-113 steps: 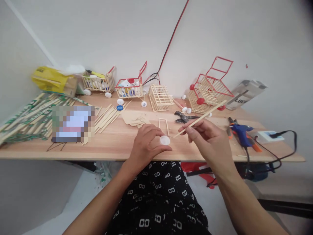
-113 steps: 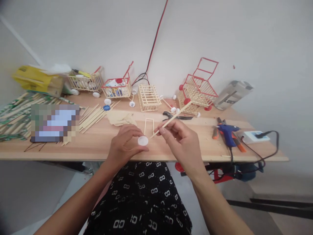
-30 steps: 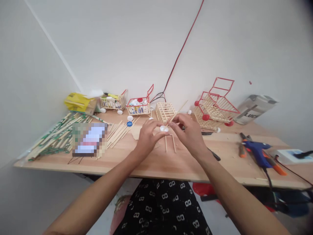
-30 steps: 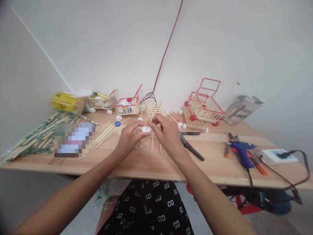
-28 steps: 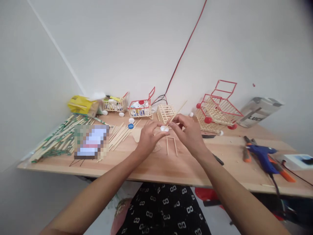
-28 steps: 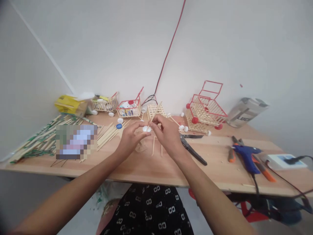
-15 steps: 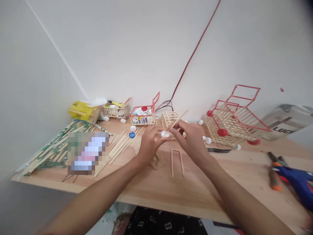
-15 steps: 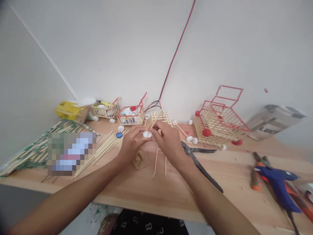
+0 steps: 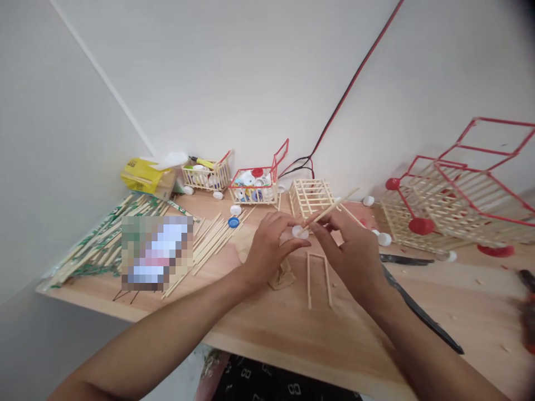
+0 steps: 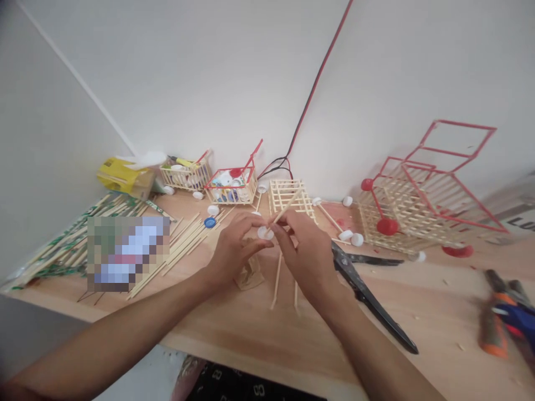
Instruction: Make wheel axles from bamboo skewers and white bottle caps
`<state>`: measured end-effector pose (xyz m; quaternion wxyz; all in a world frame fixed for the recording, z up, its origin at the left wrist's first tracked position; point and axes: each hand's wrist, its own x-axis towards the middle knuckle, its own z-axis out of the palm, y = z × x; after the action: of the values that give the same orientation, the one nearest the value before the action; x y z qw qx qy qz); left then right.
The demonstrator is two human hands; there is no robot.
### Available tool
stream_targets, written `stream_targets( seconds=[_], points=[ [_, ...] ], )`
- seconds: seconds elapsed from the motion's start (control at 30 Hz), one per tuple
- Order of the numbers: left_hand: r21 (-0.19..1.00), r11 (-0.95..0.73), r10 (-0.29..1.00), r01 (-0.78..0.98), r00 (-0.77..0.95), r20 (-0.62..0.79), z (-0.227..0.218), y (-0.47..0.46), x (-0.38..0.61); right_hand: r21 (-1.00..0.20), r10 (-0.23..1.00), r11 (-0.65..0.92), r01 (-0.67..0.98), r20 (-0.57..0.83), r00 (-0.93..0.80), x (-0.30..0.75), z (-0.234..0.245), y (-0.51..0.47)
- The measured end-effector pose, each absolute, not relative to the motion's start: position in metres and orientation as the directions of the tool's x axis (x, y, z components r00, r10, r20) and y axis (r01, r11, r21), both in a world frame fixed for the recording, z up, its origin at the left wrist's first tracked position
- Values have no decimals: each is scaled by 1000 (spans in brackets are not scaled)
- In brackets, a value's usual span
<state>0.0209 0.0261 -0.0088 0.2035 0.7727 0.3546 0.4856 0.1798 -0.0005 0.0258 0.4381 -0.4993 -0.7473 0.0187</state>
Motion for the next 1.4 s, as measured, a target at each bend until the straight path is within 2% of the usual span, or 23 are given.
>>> stream_targets(
  seconds=[0.13, 0.3, 0.5, 0.73, 1.4],
  points=[
    [668, -651, 759, 362, 287, 585, -9, 25, 20, -544, 802, 484, 686, 589, -98, 177, 24, -2],
    [680, -635, 772, 366, 289, 565, -8, 24, 19, -576, 818, 439, 689, 574, -41, 176, 23, -4],
    [669, -639, 769, 380, 284, 573, -8, 22, 18, -663, 853, 432, 612, 520, -39, 174, 22, -5],
    [658, -640, 766, 396, 264, 586, -10, 22, 19, -576, 807, 482, 660, 585, -80, 175, 22, -4],
    [622, -661, 743, 420, 254, 619, -12, 23, 19, -532, 785, 482, 696, 615, -74, 175, 18, -5]
  ],
)
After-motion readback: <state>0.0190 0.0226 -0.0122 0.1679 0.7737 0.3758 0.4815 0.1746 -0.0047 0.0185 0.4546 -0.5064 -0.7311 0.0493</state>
